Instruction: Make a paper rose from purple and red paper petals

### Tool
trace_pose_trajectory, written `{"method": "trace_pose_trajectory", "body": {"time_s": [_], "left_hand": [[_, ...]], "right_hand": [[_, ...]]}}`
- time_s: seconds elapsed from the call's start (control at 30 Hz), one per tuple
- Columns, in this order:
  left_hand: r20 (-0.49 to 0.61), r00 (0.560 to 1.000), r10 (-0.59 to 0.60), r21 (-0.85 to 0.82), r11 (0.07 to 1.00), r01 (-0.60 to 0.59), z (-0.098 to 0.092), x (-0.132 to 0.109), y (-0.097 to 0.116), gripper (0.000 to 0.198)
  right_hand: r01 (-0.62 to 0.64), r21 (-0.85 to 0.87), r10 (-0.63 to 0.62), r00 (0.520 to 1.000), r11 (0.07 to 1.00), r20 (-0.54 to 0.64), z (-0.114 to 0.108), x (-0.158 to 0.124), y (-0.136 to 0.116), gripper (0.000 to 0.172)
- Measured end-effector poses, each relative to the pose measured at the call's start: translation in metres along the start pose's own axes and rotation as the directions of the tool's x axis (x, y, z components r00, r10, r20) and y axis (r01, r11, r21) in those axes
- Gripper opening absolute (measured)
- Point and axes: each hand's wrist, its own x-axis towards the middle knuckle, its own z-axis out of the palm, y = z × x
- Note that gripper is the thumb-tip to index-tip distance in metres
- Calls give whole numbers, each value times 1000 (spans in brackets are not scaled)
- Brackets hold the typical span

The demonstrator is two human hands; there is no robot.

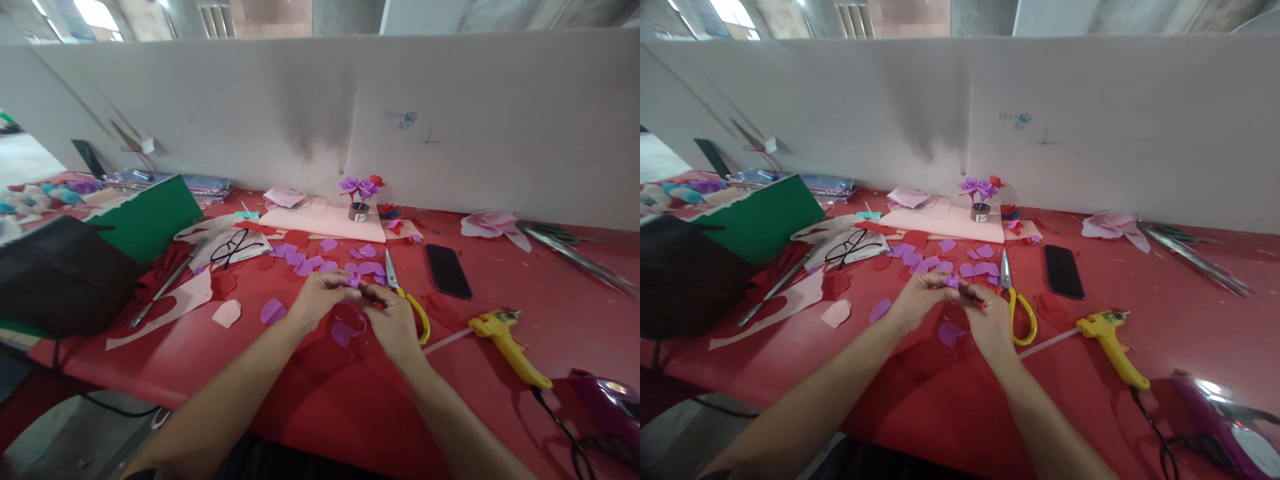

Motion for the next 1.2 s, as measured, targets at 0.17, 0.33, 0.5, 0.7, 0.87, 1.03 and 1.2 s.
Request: {"method": "trace_pose_trajectory", "body": {"time_s": [0.17,0.33,0.5,0.7,0.87,1.03,1.2], "left_hand": [[19,1000,18,19,1000,-18,-1,0,0,18],[76,997,-17,1,1000,17,-2,-1,7,22],[112,993,-38,-31,999,42,-4,-2,8,23],[147,989,-32,-11,999,34,-6,0,10,22],[110,993,-48,-3,999,48,-6,0,14,25],[161,984,-73,-9,997,75,-9,1,12,28],[142,987,-81,-21,996,85,-10,3,8,28]], "right_hand": [[10,-8,-10,1000,1000,13,0,0,1,23],[45,4,-45,998,999,42,2,-1,2,21],[49,22,-50,998,999,42,1,0,0,19],[54,26,-57,994,998,92,0,-1,1,18],[51,24,-54,990,998,132,1,-2,3,16],[40,37,-43,994,999,104,1,-2,6,16],[-16,16,15,998,1000,60,0,-1,9,20]]}}
